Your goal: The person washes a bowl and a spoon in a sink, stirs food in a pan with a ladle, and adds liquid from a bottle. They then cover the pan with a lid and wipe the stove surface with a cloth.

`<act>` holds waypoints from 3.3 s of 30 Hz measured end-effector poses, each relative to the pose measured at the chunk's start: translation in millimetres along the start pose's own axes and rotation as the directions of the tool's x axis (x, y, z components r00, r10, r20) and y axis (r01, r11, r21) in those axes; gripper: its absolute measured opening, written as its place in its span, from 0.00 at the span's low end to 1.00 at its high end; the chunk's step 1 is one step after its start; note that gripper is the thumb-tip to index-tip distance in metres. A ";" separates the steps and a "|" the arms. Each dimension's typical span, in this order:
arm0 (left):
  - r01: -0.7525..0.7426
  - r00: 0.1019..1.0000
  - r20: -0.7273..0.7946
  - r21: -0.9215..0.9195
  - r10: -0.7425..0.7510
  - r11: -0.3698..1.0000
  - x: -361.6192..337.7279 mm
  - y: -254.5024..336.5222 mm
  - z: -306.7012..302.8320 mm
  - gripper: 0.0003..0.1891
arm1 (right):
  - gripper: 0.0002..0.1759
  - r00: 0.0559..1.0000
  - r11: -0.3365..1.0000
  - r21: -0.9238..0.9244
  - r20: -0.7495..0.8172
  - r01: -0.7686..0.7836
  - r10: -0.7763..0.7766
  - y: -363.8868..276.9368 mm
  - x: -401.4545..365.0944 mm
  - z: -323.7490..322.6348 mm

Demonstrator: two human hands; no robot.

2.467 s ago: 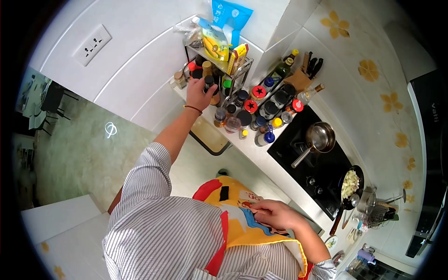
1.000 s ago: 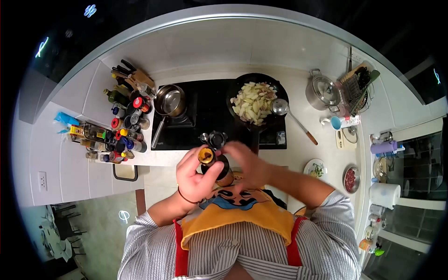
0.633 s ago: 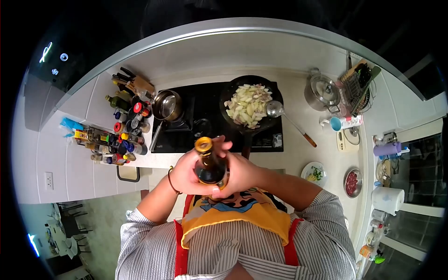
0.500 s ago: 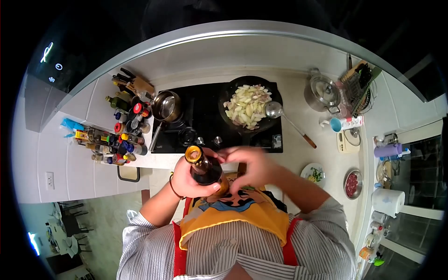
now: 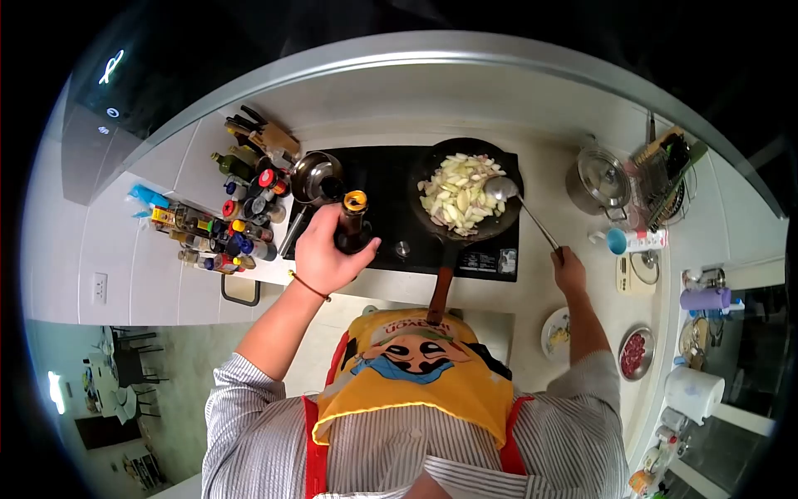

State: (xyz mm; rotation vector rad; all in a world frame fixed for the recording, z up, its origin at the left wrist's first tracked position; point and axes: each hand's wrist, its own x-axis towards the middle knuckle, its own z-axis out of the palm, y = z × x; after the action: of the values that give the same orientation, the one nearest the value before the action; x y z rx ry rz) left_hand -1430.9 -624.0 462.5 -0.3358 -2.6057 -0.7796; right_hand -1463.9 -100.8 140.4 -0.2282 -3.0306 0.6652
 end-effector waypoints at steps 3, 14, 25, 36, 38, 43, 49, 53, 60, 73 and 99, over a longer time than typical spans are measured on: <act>0.002 1.000 0.028 0.135 -0.006 0.991 9.2 -14.7 11.3 0.30 | 0.17 0.981 0.976 0.146 0.085 0.161 -0.174 -54.0 -14.8 -56.5; -0.069 0.980 0.196 0.283 0.013 0.957 43.5 -62.2 87.0 0.31 | 0.19 0.690 0.107 0.720 0.690 -0.686 -0.216 -230.1 -70.1 -204.1; -0.189 0.941 0.334 0.380 0.056 0.905 66.6 -73.8 121.3 0.32 | 0.18 0.618 0.135 0.660 0.745 -0.739 -0.251 -232.0 -73.5 -220.0; -0.240 0.929 0.361 0.405 0.087 0.882 75.0 -77.8 136.5 0.31 | 0.18 0.560 0.189 0.595 0.802 -0.781 -0.210 -231.3 -66.1 -224.5; -0.243 0.928 0.361 0.402 0.091 0.883 74.9 -79.6 137.5 0.31 | 0.18 0.559 0.187 0.595 0.801 -0.781 -0.212 -231.3 -65.3 -224.2; -0.253 0.924 0.371 0.408 0.094 0.877 74.6 -84.4 140.0 0.31 | 0.18 0.557 0.191 0.590 0.806 -0.784 -0.201 -233.1 -64.1 -226.8; -0.274 0.920 0.374 0.411 0.113 0.870 73.4 -86.2 140.3 0.32 | 0.17 0.554 0.191 0.585 0.809 -0.788 -0.195 -235.0 -64.1 -225.1; -0.277 0.915 0.388 0.413 0.108 0.867 73.0 -87.6 139.9 0.33 | 0.17 0.541 0.207 0.574 0.818 -0.793 -0.197 -238.2 -64.2 -227.5; -0.272 0.910 0.405 0.411 0.093 0.870 72.2 -86.7 139.0 0.34 | 0.17 0.544 0.218 0.575 0.818 -0.789 -0.188 -241.0 -65.4 -228.8; -0.312 0.901 0.417 0.431 0.120 0.847 72.3 -87.8 138.6 0.35 | 0.16 0.536 0.209 0.570 0.820 -0.795 -0.201 -239.9 -67.7 -229.7; -0.302 0.905 0.411 0.449 0.105 0.841 64.2 -87.8 139.2 0.34 | 0.19 0.516 0.250 0.550 0.835 -0.797 -0.193 -237.8 -72.3 -230.0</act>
State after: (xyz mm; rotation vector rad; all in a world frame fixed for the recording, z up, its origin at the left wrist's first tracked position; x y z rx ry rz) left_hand -1559.9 -609.4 342.7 -0.6440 -2.9245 0.0732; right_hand -1410.7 -229.8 449.0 -0.7496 -2.2603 3.2287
